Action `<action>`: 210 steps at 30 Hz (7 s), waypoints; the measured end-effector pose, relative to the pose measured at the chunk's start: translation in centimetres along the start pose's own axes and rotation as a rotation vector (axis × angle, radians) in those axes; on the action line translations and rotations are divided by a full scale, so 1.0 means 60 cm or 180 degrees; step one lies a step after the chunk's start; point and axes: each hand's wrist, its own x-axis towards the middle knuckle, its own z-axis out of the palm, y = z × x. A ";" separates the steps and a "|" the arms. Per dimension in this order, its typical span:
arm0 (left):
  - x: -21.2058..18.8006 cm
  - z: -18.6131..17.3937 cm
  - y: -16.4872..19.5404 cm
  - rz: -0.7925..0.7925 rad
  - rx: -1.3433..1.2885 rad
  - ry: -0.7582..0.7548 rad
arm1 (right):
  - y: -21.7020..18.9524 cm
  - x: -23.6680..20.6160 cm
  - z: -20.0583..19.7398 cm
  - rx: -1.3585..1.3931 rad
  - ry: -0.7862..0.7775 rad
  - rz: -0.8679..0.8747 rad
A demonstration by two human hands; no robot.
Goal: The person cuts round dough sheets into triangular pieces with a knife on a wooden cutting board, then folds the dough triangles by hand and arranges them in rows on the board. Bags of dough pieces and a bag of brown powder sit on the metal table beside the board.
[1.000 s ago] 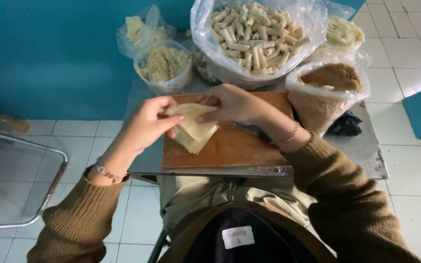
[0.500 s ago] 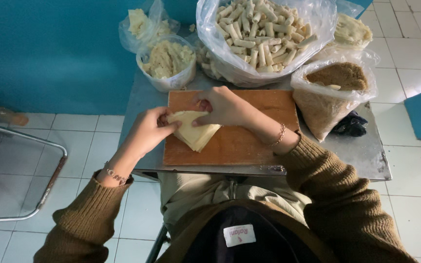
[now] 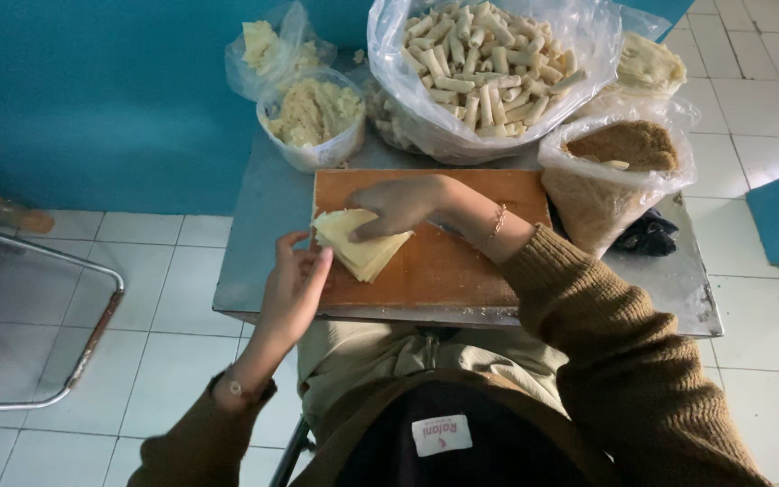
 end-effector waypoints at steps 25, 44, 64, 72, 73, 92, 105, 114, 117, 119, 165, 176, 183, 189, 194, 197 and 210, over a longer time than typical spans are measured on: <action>0.046 -0.051 0.012 0.0019 -0.2268 -0.0272 | -0.066 0.035 -0.035 0.1693 0.0520 0.0050; 0.037 0.030 0.023 0.0993 -0.0671 0.0586 | -0.095 -0.041 -0.022 0.4181 0.1108 -0.0101; 0.123 -0.008 0.050 0.1391 -0.0085 -0.0290 | -0.087 -0.105 -0.065 0.4699 0.2050 -0.0599; 0.203 -0.008 0.053 0.0293 -0.0770 -0.0968 | -0.088 -0.113 -0.066 0.4588 0.2224 -0.0464; 0.214 -0.005 0.048 0.0127 -0.0840 -0.1039 | -0.088 -0.113 -0.066 0.4560 0.2252 -0.0441; 0.125 -0.090 0.056 -0.0123 -0.3594 -0.0592 | -0.097 0.019 0.022 0.4300 0.2199 -0.0448; 0.193 -0.247 -0.014 -0.0141 -0.1588 -0.1894 | -0.072 -0.018 0.023 0.2108 0.2083 -0.0539; 0.234 -0.191 0.010 -0.0256 0.0505 -0.2353 | -0.007 -0.334 -0.107 0.0904 0.2886 0.0115; 0.222 -0.194 0.015 -0.0171 0.1218 -0.2034 | 0.111 -0.424 -0.194 -0.0044 0.3796 -0.0161; 0.220 -0.194 0.018 0.0435 0.1791 -0.1676 | 0.196 -0.442 -0.237 -0.1371 0.3615 0.0772; 0.100 -0.114 0.201 0.1948 0.0837 -0.1471 | 0.336 -0.477 -0.260 0.1391 0.3195 0.1434; 0.101 -0.043 0.173 0.2179 -0.0384 -0.1933 | 0.262 -0.578 -0.287 0.0841 0.3921 0.1122; -0.007 0.126 0.161 0.0055 -0.2702 -0.2497 | 0.137 -0.598 -0.274 -0.0176 0.3110 0.1951; -0.032 0.170 0.177 -0.0002 -0.3319 -0.2857 | 0.043 -0.489 -0.243 -0.0501 0.1733 0.1879; 0.013 0.156 0.157 -0.0707 -0.3707 -0.2044 | -0.078 -0.402 -0.191 -0.1886 0.1290 0.1031; 0.032 0.156 0.130 -0.0881 -0.4343 -0.1785 | -0.153 -0.344 -0.081 -0.2708 0.0161 0.1492; 0.067 0.145 0.055 -0.0964 -0.4130 -0.1597 | -0.101 -0.319 0.056 -0.0959 0.1473 -0.0452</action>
